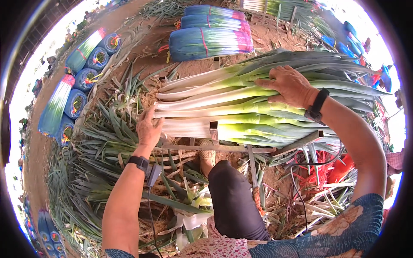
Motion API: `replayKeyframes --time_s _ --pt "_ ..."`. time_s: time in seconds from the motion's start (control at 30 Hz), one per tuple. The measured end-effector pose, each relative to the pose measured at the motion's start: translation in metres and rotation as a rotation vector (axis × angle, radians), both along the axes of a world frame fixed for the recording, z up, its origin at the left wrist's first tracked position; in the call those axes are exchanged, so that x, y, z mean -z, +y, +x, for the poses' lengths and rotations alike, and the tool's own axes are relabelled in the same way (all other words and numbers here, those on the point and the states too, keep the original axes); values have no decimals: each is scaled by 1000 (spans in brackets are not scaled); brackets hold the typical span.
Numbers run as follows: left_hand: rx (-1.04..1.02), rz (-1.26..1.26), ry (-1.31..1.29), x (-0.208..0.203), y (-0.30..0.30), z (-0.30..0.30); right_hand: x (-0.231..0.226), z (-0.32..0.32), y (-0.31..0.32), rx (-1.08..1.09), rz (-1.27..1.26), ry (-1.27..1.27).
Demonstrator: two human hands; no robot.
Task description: Stripping outer leaves and cleaning leeks in a large agricultural processing hall.
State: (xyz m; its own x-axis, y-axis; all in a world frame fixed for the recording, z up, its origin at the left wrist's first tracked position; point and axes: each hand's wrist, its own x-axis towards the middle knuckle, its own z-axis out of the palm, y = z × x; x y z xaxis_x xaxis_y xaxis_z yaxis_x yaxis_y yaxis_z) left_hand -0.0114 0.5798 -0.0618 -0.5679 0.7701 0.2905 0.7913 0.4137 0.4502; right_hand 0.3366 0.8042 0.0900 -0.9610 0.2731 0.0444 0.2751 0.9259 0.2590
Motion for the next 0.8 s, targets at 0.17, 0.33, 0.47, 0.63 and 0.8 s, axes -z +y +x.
replayKeyframes --time_s 0.17,0.33,0.47,0.63,0.8 --pt "108 -84 20 34 36 -2 5 4 4 -8 -79 -1" --pt "225 -92 51 41 43 -8 12 1 8 9 -92 22" --pt "263 -60 -77 39 53 -22 11 -1 7 47 -118 -6" --pt "272 89 37 53 44 -19 14 -4 9 8 -108 -13" --pt "231 4 40 54 51 -25 21 -2 8 39 -135 -32"
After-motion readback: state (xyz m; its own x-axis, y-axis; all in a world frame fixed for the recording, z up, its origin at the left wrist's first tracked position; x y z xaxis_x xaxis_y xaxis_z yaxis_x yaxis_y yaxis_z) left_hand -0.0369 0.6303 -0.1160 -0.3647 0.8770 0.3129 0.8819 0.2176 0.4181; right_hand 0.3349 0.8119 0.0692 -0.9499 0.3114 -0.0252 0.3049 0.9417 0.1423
